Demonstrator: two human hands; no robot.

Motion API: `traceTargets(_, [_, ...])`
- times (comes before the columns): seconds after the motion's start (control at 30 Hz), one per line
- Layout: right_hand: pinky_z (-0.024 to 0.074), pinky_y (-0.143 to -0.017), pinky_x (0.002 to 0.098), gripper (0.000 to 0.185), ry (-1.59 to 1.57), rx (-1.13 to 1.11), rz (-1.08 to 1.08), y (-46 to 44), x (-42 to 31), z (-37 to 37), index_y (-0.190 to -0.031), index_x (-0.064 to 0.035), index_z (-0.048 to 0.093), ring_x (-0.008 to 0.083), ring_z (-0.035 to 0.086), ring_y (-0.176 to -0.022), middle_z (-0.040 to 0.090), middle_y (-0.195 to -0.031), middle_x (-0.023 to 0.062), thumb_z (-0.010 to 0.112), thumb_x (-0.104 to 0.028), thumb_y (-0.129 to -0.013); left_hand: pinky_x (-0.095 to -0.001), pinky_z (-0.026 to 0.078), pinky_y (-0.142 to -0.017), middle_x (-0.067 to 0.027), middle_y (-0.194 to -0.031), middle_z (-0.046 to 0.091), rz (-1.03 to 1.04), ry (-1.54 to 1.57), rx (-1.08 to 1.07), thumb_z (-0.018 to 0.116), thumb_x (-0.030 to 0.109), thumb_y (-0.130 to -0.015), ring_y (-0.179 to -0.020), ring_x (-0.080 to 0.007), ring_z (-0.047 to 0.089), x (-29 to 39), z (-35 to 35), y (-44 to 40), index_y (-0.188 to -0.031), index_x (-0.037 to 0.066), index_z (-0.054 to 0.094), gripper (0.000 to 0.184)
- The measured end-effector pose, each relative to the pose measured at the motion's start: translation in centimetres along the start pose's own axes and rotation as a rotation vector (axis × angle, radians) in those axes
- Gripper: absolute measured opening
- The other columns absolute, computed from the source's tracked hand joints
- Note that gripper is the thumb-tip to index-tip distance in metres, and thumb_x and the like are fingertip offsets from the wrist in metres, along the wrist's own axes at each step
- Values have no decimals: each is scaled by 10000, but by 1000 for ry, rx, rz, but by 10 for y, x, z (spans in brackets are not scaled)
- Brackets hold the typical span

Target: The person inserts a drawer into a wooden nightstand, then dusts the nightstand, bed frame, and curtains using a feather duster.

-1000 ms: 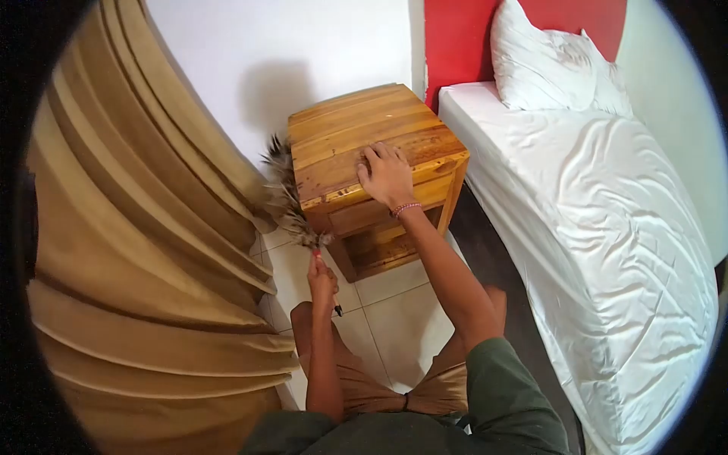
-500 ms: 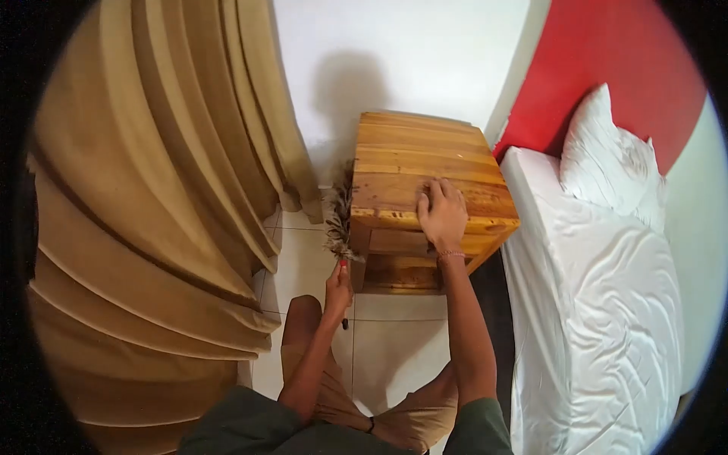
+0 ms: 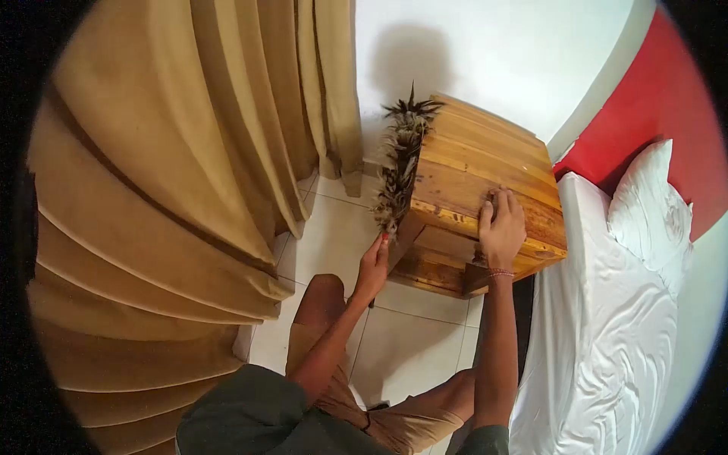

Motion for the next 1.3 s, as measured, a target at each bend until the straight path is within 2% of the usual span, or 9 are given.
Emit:
traceTargets(0.13, [452, -983, 438, 285, -6, -15, 7, -1, 3, 1, -1158, -58, 622, 360, 568, -1157, 612, -1260, 155, 561, -204, -921, -419, 450, -967, -311, -1251, 588, -233, -15, -63, 383, 347, -1062, -1204, -397, 564, -44, 0, -41, -1397, 5, 500, 493])
traceTargets(0.53, [457, -963, 437, 265, -25, 3, 7, 0, -5, -2, -1132, -56, 630, 366, 575, -1133, 624, -1226, 164, 551, -196, -922, -405, 438, -976, -206, -1345, 574, -107, 106, -81, 410, 383, -1054, -1215, -331, 559, -47, 14, -119, -1430, 20, 460, 526])
traceTargets(0.6, [460, -955, 438, 263, -34, -12, 7, -3, -7, -4, -1130, -57, 631, 364, 578, -1128, 627, -1221, 159, 552, -191, -917, -341, 487, -753, -164, -1003, 677, -555, 10, -100, 466, 295, -1036, -845, -189, 583, -120, 25, -125, -1332, 21, 583, 420])
traceTargets(0.67, [462, -949, 439, 260, -52, -41, 18, -3, -8, -5, -1126, -58, 631, 360, 582, -1122, 629, -1218, 154, 553, -185, -913, -324, 485, -682, -135, -925, 679, -282, -65, 47, 479, 305, -1030, -732, -188, 573, -192, 38, -112, -1333, -10, 566, 446])
traceTargets(0.77, [462, -952, 439, 259, -41, -19, 26, -2, -3, 0, -1119, -66, 636, 353, 588, -1113, 633, -1212, 147, 558, -187, -904, -403, 438, -953, -219, -1236, 629, -399, -113, -102, 407, 358, -1055, -1172, -350, 581, -163, 20, -80, -1342, 7, 543, 474])
traceTargets(0.83, [462, -956, 440, 262, -26, -9, 8, 0, 0, 1, -1117, -71, 639, 354, 590, -1110, 634, -1212, 147, 559, -199, -902, -376, 440, -960, -219, -1234, 631, -337, 39, -91, 414, 349, -1054, -1181, -339, 580, -117, 4, -49, -1328, 2, 549, 462])
traceTargets(1.07, [469, -947, 446, 260, 3, 86, -3, 0, -4, -6, -1076, -69, 647, 362, 593, -1087, 638, -1182, 150, 567, -220, -880, -352, 492, -843, -139, -995, 690, -338, 48, -82, 412, 381, -1058, -905, -264, 629, -199, 10, -6, -1362, 32, 537, 479])
traceTargets(1.17, [469, -934, 454, 254, -48, 87, -15, -1, 4, -2, -1053, -72, 647, 364, 592, -1062, 637, -1159, 147, 569, -226, -866, -286, 441, -493, -3, -695, 544, -508, 171, -154, 448, 410, -1046, -535, -119, 489, -126, -8, 19, -1420, 100, 496, 487])
traceTargets(1.3, [466, -927, 460, 278, -81, 117, -14, 3, 6, -3, -1049, -72, 647, 368, 590, -1033, 635, -1121, 144, 574, -255, -852, -214, 272, -397, 52, -632, 357, -209, 532, -129, 444, 335, -1060, -474, -28, 319, 60, -32, 62, -1407, 103, 472, 419])
Point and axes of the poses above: each hand's wrist, its own y-axis away from the middle knuckle, its own z-axis out of the palm, x = y × z, the point moved 2 cm from there along -y, towards the middle knuckle
